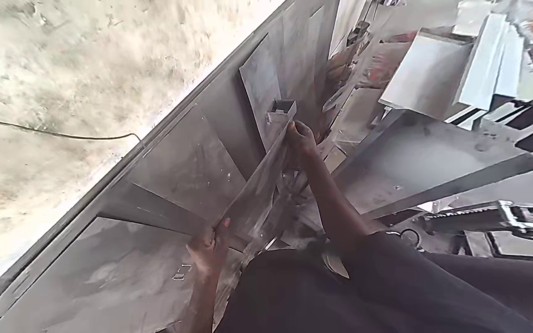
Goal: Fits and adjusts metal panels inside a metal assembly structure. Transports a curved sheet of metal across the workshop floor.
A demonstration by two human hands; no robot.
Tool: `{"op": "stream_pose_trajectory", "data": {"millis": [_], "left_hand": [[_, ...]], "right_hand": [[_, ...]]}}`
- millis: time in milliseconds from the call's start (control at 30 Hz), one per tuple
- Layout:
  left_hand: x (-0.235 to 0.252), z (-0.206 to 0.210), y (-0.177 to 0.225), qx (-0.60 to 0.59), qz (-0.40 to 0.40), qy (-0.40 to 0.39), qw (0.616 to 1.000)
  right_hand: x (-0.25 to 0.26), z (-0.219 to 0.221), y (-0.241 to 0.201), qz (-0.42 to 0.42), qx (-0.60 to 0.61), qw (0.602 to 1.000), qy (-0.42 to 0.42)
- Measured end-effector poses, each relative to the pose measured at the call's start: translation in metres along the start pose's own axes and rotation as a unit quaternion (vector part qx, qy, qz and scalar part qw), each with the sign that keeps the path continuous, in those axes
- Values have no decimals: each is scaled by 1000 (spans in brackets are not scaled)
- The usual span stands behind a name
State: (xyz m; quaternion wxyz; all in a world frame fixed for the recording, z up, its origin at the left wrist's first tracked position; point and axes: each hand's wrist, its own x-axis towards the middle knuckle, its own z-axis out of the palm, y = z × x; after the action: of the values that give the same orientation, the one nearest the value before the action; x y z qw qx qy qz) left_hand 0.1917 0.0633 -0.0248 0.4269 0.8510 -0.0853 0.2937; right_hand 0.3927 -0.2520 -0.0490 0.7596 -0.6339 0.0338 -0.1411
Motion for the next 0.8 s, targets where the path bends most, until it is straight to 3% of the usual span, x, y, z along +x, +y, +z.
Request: {"op": "stream_pose_trajectory", "data": {"millis": [133, 400, 600, 800], "left_hand": [[-5, -1, 1, 0, 21, -19, 1000], [-5, 1, -5, 23, -116, -69, 991], [-3, 10, -13, 63, -73, -39, 995], [-6, 17, -4, 64, -64, -29, 995]], "right_hand": [[-2, -4, -2, 0, 23, 1000, 0], [-3, 1, -2, -9, -20, 1000, 17], [-6, 4, -8, -15, 26, 999, 10], [-8, -5, -17, -19, -112, 993, 19]]}}
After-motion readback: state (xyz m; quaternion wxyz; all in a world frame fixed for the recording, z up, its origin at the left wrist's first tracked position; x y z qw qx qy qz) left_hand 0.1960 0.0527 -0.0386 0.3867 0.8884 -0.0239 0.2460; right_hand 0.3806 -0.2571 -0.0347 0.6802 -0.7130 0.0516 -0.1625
